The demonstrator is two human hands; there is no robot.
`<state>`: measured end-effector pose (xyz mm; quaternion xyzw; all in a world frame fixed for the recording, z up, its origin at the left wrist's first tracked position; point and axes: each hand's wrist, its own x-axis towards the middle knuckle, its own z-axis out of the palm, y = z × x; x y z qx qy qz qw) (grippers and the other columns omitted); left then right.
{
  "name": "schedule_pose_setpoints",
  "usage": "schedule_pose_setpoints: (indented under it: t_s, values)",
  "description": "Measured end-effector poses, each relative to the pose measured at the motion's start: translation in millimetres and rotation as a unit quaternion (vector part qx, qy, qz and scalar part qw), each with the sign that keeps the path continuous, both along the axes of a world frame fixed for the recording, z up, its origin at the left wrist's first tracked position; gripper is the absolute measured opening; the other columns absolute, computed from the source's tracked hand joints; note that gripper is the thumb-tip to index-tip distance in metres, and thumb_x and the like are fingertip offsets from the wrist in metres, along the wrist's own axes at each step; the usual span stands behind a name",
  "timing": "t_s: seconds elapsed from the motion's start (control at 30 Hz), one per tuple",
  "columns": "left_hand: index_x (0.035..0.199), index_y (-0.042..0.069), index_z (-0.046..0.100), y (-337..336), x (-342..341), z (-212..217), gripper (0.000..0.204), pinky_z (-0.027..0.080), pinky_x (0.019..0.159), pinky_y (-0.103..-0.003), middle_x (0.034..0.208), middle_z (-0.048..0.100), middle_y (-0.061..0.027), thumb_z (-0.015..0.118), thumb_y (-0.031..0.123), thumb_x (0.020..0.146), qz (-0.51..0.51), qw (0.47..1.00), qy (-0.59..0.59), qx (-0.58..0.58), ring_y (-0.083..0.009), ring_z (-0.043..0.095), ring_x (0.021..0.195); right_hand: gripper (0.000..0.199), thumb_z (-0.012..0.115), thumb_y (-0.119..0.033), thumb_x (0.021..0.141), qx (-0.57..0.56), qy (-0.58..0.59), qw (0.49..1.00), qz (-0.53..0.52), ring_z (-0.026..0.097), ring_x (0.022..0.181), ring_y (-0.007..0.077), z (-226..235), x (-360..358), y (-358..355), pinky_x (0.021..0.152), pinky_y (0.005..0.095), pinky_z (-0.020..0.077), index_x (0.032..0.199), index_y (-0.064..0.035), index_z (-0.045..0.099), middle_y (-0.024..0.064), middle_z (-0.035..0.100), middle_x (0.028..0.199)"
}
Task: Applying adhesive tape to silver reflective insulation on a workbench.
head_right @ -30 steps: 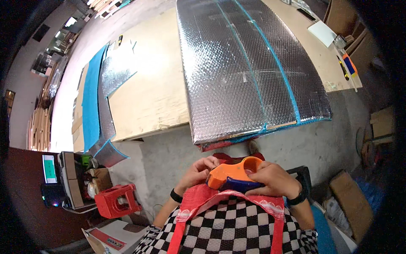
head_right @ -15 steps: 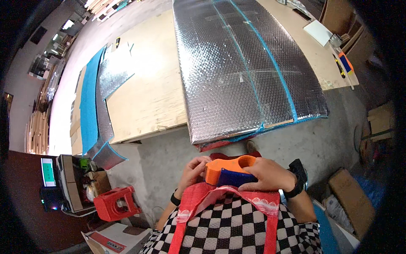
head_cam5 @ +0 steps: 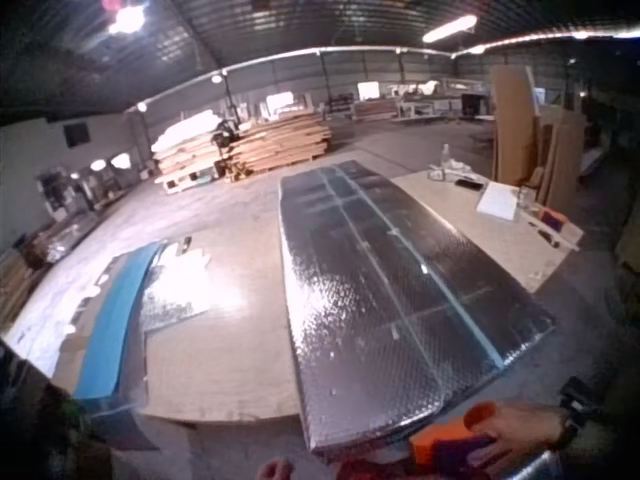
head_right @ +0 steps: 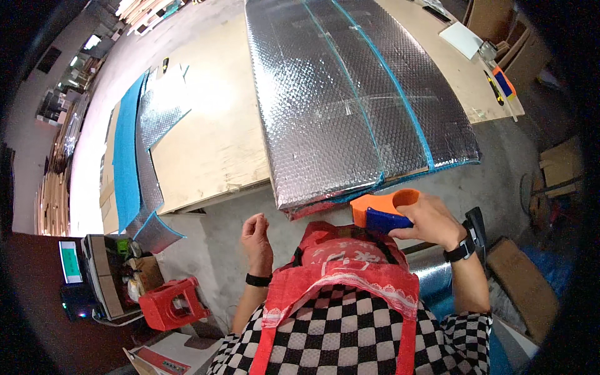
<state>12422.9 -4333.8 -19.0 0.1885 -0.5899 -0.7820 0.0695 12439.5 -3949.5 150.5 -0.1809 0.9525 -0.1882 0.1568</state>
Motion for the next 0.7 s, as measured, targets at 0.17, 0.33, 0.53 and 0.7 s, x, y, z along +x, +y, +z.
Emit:
schedule_pose_setpoints:
  t_s: [0.17,0.33,0.53,0.7]
  values:
    - [0.103,0.003,0.066,15.2,-17.6,-14.3,0.011,0.045,0.078,-0.024,0.093,0.064,-0.0002,0.064,0.011,0.096,0.049,0.998,0.035,-0.010,-0.0090,0.056,0.085,0.043,0.080,-0.040,0.071,0.020,0.001,0.999,-0.024,0.063,0.091,0.0368,-13.4,-8.5,4.6,0.080,0.0449,0.0493,0.097,-0.0061,0.072,0.0148,0.068,0.092]
    - [0.105,0.003,0.067,18.7,-29.1,-29.5,0.012,0.046,0.079,-0.024,0.095,0.065,-0.0007,0.063,0.012,0.097,0.036,0.998,0.046,-0.006,-0.0086,0.057,0.086,0.043,0.079,-0.041,0.073,0.018,-0.007,0.999,-0.043,0.064,0.092,0.0359,-14.9,-11.8,4.0,0.082,0.0447,0.0496,0.096,-0.0062,0.071,0.0145,0.069,0.093]
    - [0.118,0.002,0.062,46.5,-46.8,-31.2,0.026,0.046,0.089,-0.031,0.111,0.063,-0.0065,0.062,0.019,0.098,0.030,0.998,0.037,-0.028,-0.0148,0.057,0.099,0.041,0.077,-0.043,0.075,0.030,0.004,0.999,-0.036,0.064,0.093,0.0357,-28.0,-14.3,10.5,0.082,0.0445,0.0497,0.091,-0.0061,0.069,0.0142,0.068,0.091]
    - [0.139,0.002,0.048,25.3,-66.2,-53.5,0.046,0.040,0.101,-0.037,0.136,0.043,-0.0171,0.057,0.025,0.100,-0.009,0.988,-0.122,-0.097,-0.0244,0.048,0.117,0.042,0.075,-0.046,0.076,0.019,0.045,0.999,-0.019,0.064,0.091,0.0355,-31.5,-18.9,7.5,0.081,0.0450,0.0497,0.090,-0.0064,0.069,0.0140,0.068,0.090]
